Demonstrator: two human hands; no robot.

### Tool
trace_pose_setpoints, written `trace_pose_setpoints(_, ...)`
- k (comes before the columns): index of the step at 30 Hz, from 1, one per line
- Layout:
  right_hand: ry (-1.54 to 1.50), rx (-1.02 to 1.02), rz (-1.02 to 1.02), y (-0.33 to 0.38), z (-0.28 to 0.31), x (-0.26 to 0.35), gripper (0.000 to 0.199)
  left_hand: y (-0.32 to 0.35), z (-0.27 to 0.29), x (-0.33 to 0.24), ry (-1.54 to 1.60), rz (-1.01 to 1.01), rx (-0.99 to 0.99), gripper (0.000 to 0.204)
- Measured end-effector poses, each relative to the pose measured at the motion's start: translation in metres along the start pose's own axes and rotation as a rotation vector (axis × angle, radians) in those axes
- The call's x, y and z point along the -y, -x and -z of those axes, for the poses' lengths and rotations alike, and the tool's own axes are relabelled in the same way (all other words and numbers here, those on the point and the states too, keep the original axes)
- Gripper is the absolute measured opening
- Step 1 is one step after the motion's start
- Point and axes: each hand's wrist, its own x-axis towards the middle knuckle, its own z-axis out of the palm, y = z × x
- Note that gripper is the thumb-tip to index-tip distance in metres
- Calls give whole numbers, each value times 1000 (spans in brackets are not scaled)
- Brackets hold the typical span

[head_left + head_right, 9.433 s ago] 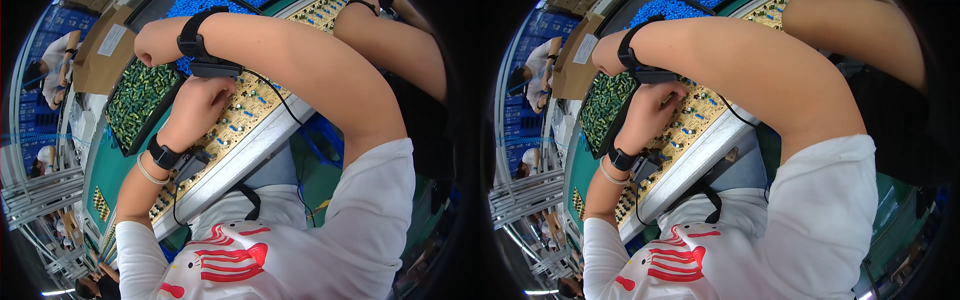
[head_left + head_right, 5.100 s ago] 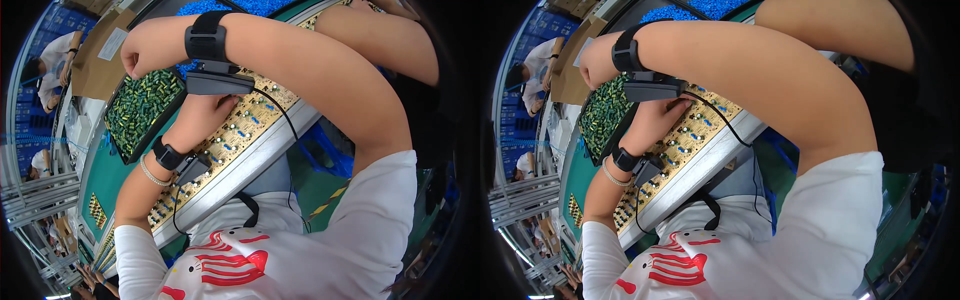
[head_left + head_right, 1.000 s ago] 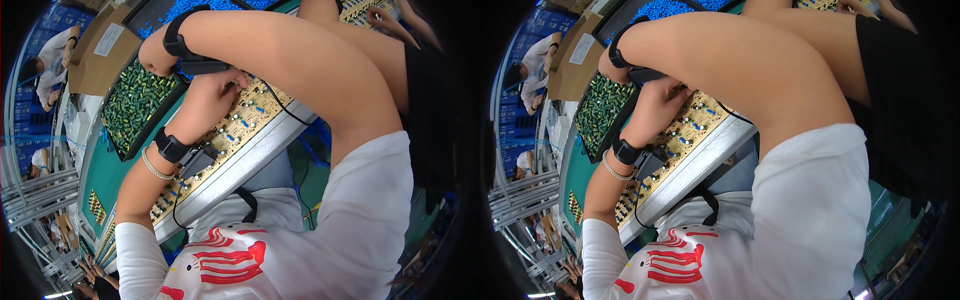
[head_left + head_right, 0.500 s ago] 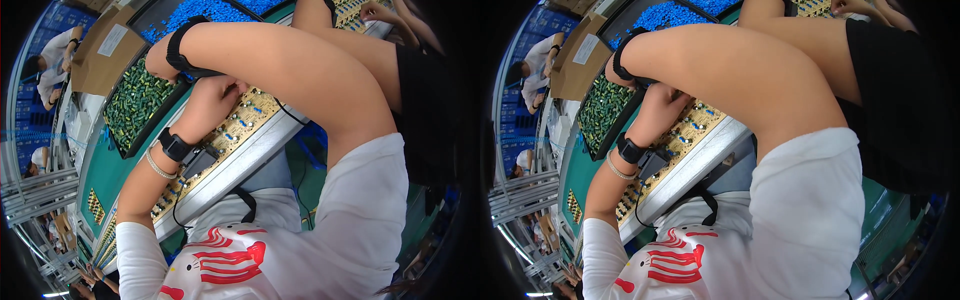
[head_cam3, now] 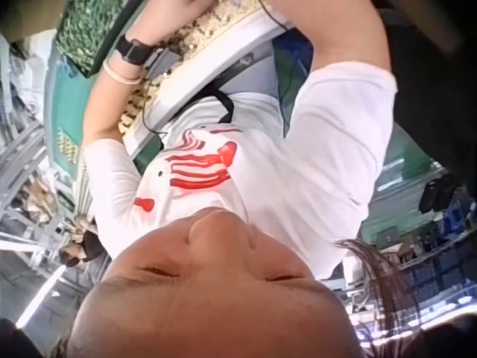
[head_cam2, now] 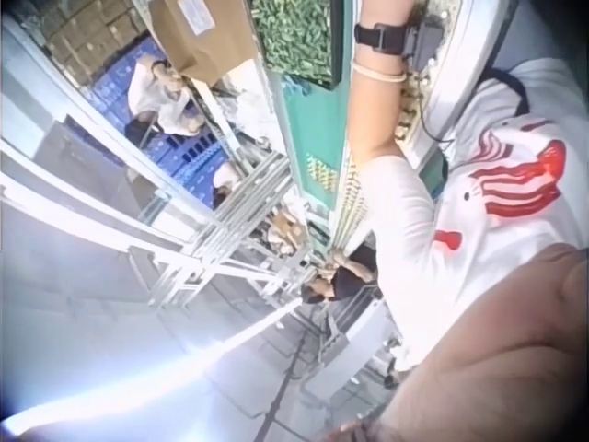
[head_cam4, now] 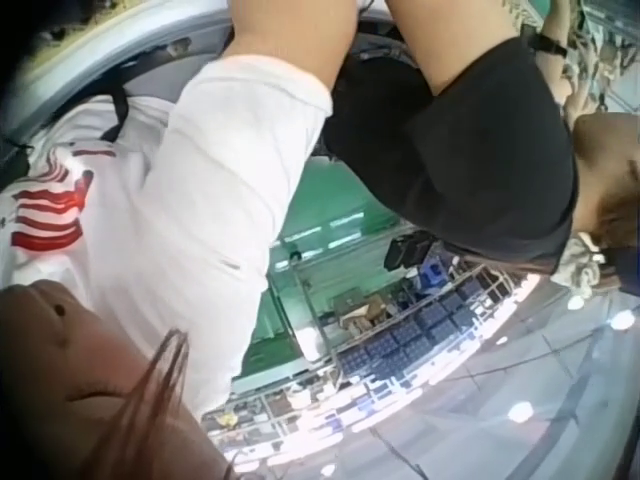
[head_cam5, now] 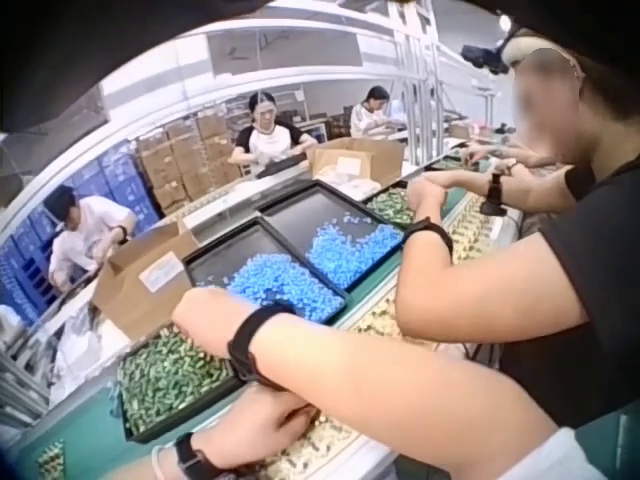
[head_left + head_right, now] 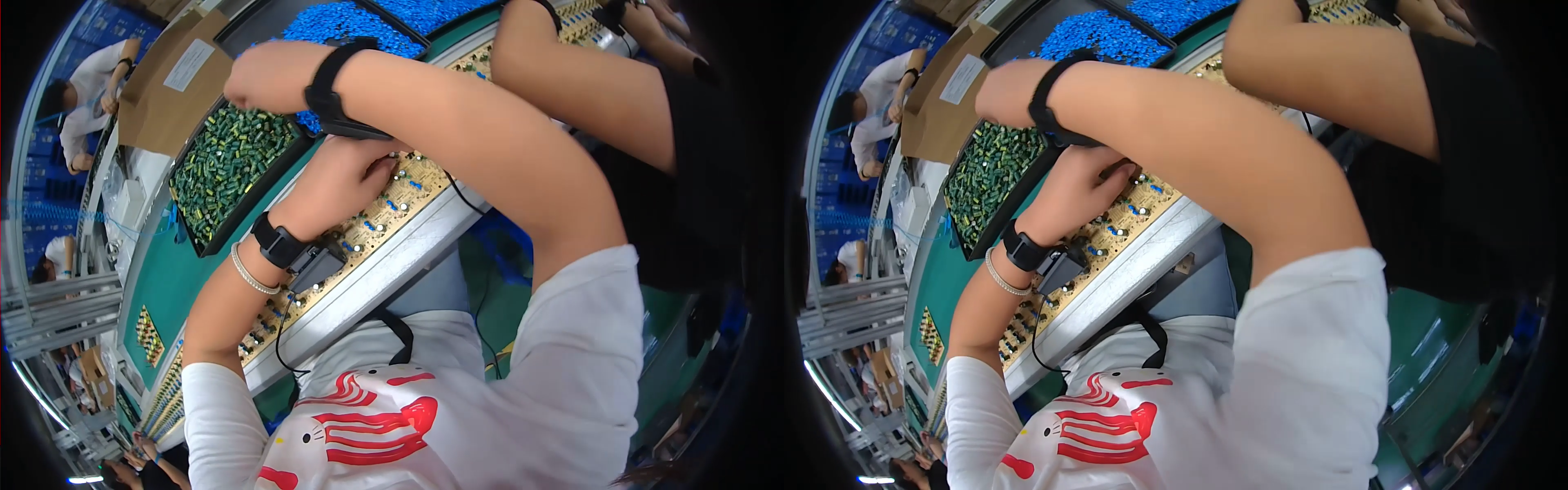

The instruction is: Manual assembly of small electronic components onto a carrier strip at a factory workbench.

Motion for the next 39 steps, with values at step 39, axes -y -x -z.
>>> trace_pose_setpoints(39,-366,-11,-604,213,29,70,8,2,42,67,-277,63,-461,14)
